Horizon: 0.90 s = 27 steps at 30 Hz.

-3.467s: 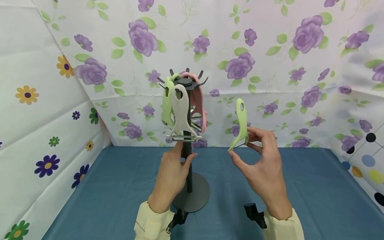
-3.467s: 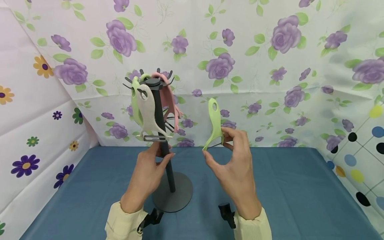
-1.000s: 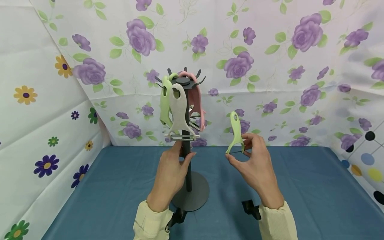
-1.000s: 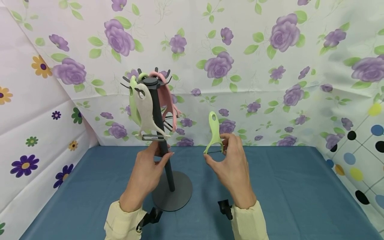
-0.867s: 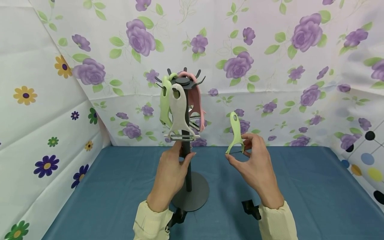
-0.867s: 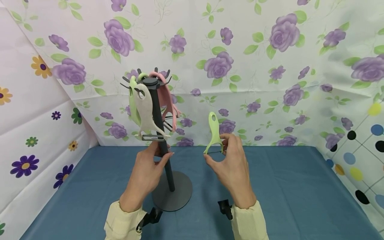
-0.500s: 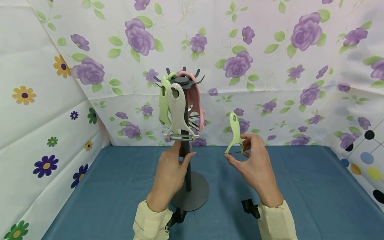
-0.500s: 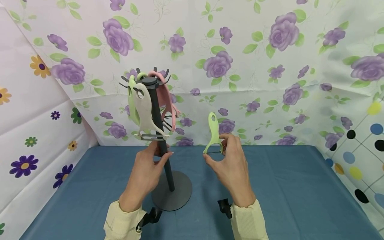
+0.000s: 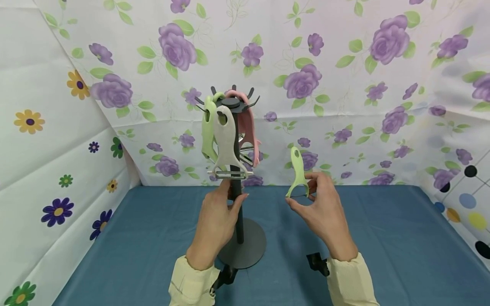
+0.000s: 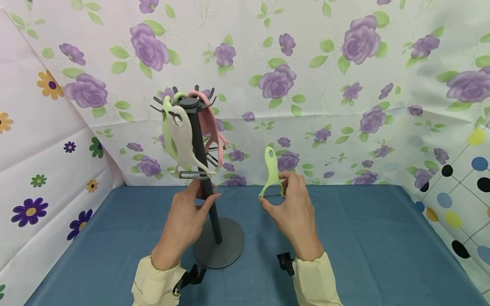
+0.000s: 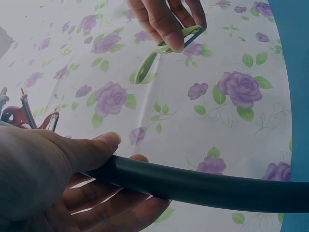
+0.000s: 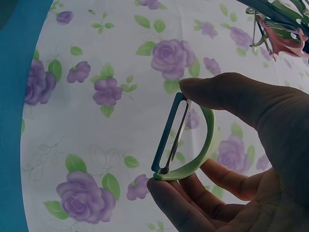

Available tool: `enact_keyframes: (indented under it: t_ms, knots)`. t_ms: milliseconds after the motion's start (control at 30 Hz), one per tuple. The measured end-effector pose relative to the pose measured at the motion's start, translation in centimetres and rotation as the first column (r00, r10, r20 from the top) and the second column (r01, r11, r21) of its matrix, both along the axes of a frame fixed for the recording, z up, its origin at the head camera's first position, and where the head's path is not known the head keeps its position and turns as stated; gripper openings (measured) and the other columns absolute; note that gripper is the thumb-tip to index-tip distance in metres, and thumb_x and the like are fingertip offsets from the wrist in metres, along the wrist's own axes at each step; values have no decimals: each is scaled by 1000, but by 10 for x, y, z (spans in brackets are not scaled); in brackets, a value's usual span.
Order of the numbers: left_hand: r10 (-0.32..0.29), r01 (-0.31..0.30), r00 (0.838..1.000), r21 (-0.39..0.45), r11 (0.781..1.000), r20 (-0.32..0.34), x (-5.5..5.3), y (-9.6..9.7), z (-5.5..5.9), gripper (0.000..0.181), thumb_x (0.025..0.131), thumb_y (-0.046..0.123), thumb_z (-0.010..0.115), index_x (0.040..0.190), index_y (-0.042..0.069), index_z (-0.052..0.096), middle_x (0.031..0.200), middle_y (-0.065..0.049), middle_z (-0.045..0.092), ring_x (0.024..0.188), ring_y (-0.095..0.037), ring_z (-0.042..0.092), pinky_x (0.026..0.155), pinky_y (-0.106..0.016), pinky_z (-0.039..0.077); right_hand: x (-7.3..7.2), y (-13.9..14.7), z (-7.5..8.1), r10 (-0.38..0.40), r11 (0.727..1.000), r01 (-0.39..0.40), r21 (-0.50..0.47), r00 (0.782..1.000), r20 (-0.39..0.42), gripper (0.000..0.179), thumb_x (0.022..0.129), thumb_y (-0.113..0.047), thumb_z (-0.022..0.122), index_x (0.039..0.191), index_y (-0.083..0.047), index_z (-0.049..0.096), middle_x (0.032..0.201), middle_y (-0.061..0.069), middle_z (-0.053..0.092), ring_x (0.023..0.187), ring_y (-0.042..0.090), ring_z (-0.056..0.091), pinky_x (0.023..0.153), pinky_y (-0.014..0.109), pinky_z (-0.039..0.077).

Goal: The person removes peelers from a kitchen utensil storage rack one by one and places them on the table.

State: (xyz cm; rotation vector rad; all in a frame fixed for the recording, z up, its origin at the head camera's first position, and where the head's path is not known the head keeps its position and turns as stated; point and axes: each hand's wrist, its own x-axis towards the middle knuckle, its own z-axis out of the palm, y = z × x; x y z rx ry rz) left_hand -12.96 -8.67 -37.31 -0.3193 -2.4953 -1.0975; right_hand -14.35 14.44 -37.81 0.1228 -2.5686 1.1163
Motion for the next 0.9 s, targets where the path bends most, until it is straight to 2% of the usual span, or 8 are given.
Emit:
enact_keyframes:
  t_ms: [467, 900]
  knots:
    - [-6, 6, 1000, 2, 1000, -9, 0, 0, 0, 25, 98, 22, 71, 115, 6, 63, 95, -10, 73, 87, -22, 74, 70, -34, 64, -5, -1, -5, -37, 999, 35, 40, 999, 37, 65, 82, -21, 87, 132, -2, 52, 112, 16, 52, 98, 33, 58, 84, 48, 53]
    - [-2, 2, 1000, 2, 1000, -9, 0, 0, 0, 25, 98, 22, 71, 115, 6, 63, 94, -10, 73, 86, -22, 74, 70, -34, 63, -8, -2, -9, -56, 996, 49, 76, 995, 87, 64, 83, -23, 86, 133, -3, 51, 113, 14, 51, 93, 27, 52, 74, 41, 45]
